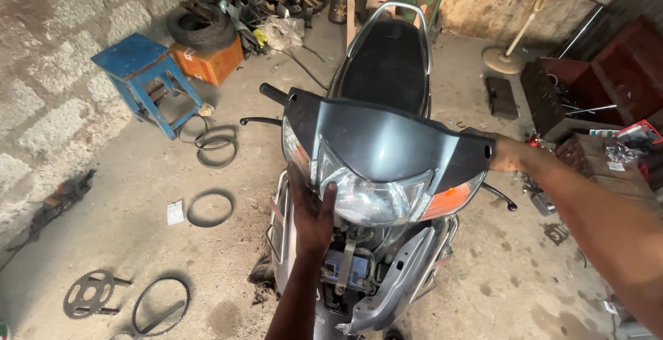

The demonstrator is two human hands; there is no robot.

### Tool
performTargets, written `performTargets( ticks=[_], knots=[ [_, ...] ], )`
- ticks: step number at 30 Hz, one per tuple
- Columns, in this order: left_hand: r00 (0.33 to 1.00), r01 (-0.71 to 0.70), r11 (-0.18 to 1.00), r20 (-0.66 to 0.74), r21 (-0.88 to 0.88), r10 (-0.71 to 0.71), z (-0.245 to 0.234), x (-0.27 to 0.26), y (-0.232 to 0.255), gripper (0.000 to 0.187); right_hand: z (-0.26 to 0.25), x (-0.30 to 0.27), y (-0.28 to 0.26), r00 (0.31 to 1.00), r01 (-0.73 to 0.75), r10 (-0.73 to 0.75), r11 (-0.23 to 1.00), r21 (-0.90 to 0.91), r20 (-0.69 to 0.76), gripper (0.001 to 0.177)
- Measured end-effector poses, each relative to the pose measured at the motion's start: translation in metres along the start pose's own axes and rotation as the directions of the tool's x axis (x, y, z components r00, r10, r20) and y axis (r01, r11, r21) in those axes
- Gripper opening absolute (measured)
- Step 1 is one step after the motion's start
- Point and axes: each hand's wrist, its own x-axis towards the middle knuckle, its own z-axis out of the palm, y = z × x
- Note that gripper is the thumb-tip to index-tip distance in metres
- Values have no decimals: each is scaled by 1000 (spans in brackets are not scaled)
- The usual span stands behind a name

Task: Repairing and inspecting the instrument cluster and under-seat storage compartment of a scooter.

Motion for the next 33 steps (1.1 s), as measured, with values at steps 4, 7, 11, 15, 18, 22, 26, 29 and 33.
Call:
performTargets(
  ticks=[4,7,11,15,18,22,26,29,33],
  knots=[
    [985,157,909,-5,-385,-173,6,-1,-17,96,15,30,42,999,-22,25,996,86,-32,83],
    [994,107,828,56,-551,-91,-1,1,5,88,16,11,34,977,159,-145,984,83,-156,77],
    [948,318,883,99,-345,-303,3,1,-26,63,19,7,15,985,-83,73,995,-58,-155,72],
    [957,288,723,214,-628,-195,-2,-10,-18,61,23,6,22,989,-85,108,976,200,-106,59],
    [931,365,707,240,-605,-276,0,-7,-16,64,21,12,29,985,32,4,978,207,-170,58],
    [916,401,711,243,-578,-319,-5,-6,-2,67,19,-2,20,858,437,-416,900,2,-301,49],
    [932,363,714,236,-598,-276,-6,-10,1,66,24,1,30,897,334,-324,942,-21,-299,48],
    [942,336,706,231,-623,-243,-5,-10,1,66,27,10,42,925,232,-236,971,-49,-299,48],
    [951,306,695,241,-650,-193,-2,-11,-6,62,32,32,71,945,94,-116,992,-87,-306,49]
  ],
)
